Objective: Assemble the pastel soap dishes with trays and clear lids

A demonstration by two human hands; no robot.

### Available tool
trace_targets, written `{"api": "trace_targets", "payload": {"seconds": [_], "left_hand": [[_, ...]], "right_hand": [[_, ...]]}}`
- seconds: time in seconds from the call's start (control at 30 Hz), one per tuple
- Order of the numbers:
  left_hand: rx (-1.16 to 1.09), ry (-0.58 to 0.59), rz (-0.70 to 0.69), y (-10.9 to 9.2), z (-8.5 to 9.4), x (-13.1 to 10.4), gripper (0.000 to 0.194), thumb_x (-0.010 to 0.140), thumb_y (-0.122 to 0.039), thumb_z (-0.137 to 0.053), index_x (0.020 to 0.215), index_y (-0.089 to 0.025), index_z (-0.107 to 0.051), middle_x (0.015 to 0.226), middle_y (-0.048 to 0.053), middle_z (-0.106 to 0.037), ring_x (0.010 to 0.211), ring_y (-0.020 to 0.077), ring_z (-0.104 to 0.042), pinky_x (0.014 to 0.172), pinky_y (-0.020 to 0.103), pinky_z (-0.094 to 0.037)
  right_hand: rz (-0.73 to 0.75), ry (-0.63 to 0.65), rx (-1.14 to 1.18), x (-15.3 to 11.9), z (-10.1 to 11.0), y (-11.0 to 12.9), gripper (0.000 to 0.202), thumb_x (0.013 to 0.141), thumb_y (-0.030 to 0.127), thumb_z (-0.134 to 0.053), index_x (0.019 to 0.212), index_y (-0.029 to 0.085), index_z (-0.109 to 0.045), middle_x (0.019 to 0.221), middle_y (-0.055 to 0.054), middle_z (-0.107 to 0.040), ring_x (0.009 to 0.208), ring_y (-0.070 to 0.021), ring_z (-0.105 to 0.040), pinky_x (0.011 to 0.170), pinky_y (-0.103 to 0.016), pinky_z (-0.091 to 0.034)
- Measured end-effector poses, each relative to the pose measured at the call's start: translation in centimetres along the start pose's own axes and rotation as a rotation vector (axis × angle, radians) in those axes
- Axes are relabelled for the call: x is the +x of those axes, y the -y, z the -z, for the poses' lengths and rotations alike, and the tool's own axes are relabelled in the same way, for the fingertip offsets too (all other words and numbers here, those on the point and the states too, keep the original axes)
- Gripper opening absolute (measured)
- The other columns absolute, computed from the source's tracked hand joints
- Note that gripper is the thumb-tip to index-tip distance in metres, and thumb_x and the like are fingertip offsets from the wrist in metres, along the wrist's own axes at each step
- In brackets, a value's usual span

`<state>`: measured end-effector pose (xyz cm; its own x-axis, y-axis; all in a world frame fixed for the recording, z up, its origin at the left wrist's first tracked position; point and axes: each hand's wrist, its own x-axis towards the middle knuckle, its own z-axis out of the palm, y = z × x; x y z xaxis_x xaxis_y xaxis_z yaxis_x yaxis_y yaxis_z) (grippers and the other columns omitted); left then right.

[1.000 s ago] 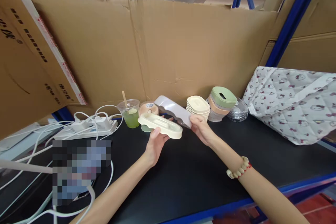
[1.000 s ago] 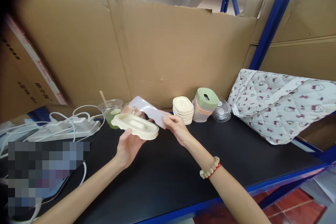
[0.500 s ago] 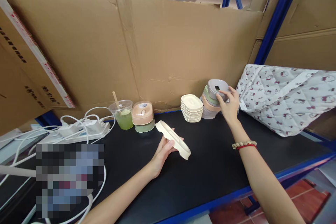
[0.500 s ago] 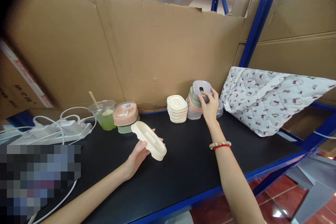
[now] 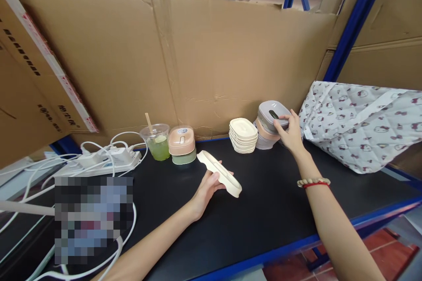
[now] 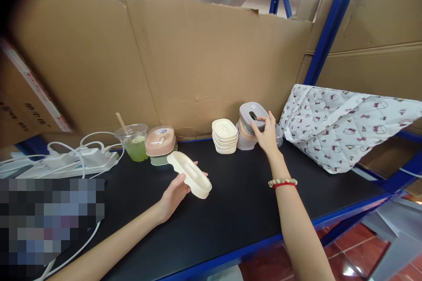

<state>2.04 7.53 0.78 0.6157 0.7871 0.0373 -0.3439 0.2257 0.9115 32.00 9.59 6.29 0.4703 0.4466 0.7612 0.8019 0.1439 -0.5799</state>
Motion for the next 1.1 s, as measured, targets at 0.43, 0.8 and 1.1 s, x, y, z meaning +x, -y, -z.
{"api": "trace_targets", "payload": {"seconds": [0.43,0.8,1.1], "left_hand": [[-0.016,0.003,-0.006,0.2,0.1,0.0,0.099,0.055,-0.063,-0.07,0.13,-0.009,-0.035,0.107,0.016,-0.065,0.106,0.0297,-0.056,0.088,0.037,-0.039],[-0.015,0.04,-0.023,0.5,0.5,0.0,0.085,0.065,-0.059,-0.065,0.13,-0.012,-0.037,0.11,0.014,-0.064,0.107,0.0285,-0.057,0.092,0.04,-0.039],[-0.029,-0.018,0.015,-0.2,-0.2,0.1,0.096,0.055,-0.064,-0.069,0.128,-0.01,-0.036,0.109,0.017,-0.064,0.105,0.0291,-0.057,0.089,0.039,-0.04]], "right_hand": [[0.049,-0.25,-0.066,0.3,-1.6,-1.1,0.054,0.068,0.06,-0.054,0.095,0.014,-0.065,0.117,-0.015,-0.046,0.117,-0.0234,-0.042,0.103,-0.043,-0.034],[0.008,-0.055,-0.053,0.6,-0.8,-1.0,0.062,0.069,0.058,-0.054,0.114,0.015,-0.057,0.133,-0.014,-0.039,0.13,-0.0247,-0.032,0.109,-0.046,-0.028],[-0.011,-0.056,-0.009,0.5,-0.5,-1.5,0.1,0.057,0.072,-0.057,0.133,0.01,-0.035,0.139,-0.017,-0.029,0.128,-0.0258,-0.035,0.108,-0.045,-0.033]]}}
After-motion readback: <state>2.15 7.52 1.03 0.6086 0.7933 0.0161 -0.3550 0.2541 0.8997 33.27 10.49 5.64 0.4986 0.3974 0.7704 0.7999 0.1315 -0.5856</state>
